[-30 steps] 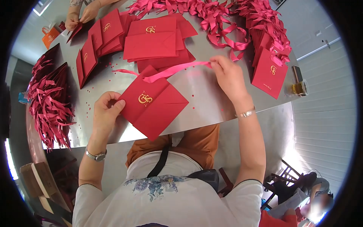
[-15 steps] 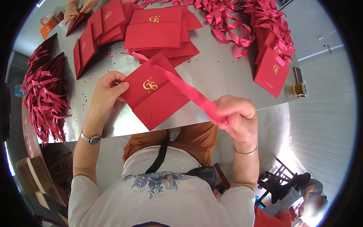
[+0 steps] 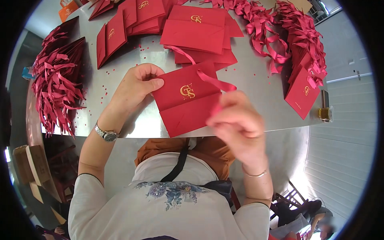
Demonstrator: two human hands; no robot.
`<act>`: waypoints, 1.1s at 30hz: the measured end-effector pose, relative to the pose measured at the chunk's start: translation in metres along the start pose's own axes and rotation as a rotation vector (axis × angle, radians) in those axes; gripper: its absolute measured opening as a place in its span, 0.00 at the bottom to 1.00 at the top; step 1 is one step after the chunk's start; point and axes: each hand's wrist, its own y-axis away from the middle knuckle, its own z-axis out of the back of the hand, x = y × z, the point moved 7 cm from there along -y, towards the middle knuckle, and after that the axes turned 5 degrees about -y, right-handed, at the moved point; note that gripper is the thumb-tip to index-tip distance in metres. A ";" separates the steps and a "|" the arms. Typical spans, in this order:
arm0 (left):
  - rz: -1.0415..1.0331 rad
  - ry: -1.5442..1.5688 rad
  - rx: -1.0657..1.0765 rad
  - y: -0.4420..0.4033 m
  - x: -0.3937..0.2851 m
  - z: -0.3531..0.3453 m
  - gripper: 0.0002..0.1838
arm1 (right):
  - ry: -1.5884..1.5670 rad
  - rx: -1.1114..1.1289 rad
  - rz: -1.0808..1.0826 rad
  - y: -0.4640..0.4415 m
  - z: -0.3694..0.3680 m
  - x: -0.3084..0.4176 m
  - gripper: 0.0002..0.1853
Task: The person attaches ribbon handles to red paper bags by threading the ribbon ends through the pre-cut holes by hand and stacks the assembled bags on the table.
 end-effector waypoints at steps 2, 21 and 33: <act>-0.015 -0.153 0.007 0.001 -0.009 -0.004 0.06 | 0.360 0.019 0.033 -0.012 -0.028 -0.003 0.05; -0.046 -0.276 0.139 0.005 -0.001 -0.011 0.10 | 0.729 -0.113 0.041 -0.020 -0.065 -0.071 0.05; -0.285 -0.468 0.022 0.014 -0.011 -0.012 0.09 | 0.559 -0.052 -0.267 -0.031 -0.060 -0.074 0.07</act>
